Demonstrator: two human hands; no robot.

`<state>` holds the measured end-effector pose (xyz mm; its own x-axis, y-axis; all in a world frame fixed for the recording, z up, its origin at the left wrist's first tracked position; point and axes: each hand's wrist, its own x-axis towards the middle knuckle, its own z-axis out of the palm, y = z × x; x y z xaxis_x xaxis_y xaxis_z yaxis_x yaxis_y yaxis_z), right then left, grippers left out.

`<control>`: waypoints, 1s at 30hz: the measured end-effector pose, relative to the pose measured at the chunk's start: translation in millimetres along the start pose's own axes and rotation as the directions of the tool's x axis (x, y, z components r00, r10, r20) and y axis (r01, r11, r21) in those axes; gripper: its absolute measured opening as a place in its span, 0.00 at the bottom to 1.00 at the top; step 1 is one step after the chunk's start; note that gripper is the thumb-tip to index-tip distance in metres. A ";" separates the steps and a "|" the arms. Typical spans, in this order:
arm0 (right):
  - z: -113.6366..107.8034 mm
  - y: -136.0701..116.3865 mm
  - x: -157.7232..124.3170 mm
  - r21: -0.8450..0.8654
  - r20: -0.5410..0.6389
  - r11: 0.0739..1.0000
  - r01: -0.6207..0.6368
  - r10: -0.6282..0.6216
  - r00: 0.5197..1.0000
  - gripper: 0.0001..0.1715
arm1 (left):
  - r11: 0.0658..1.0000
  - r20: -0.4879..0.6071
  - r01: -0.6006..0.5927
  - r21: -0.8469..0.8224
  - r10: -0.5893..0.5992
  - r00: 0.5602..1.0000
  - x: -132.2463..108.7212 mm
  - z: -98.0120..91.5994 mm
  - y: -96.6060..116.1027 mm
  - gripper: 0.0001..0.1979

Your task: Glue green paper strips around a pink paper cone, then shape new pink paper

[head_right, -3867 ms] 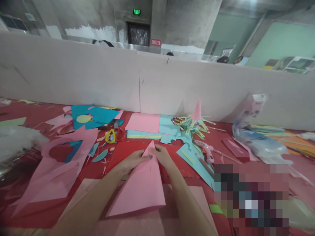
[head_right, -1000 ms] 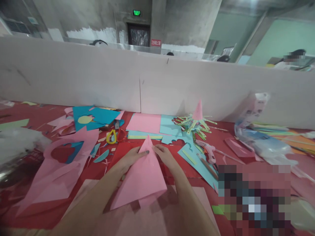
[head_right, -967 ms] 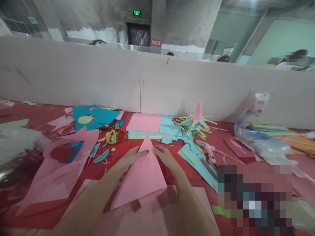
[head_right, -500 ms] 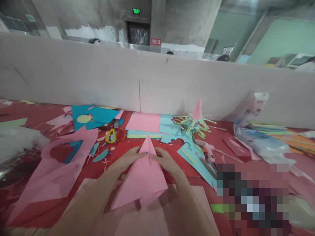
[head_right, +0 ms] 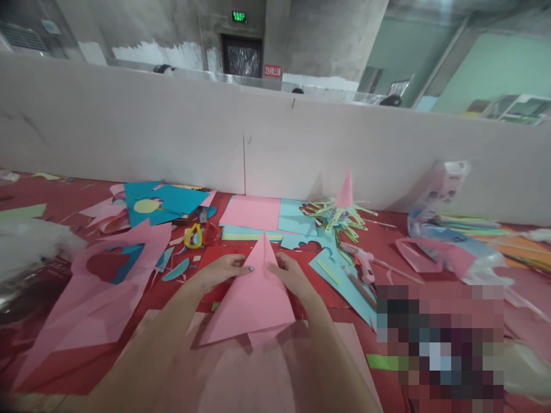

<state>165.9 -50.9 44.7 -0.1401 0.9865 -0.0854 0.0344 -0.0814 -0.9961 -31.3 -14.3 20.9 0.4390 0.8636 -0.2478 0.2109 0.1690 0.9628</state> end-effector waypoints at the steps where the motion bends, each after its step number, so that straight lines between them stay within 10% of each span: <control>1: 0.2 -0.7 -0.9 -0.007 0.004 1.000 -0.008 0.008 1.000 0.19 | 1.000 0.011 -0.006 -0.009 0.006 1.000 -0.7 -0.3 1.0 0.26; 18: -1.3 -3.3 -5.4 -0.016 0.068 0.995 -0.101 0.102 0.992 0.26 | 0.997 0.060 -0.027 -0.072 0.031 0.998 -5.3 0.8 7.7 0.20; 30: 1.9 9.2 -2.7 -0.023 0.259 0.987 -0.160 0.161 0.952 0.23 | 0.927 -0.144 -0.113 -0.358 0.064 0.987 -2.3 9.7 10.6 0.22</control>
<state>164.7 -54.6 35.7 -0.3842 0.8895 -0.2471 0.0790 -0.2350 -0.9688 -21.6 -19.1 30.7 0.3214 0.9321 -0.1672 -0.1664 0.2294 0.9590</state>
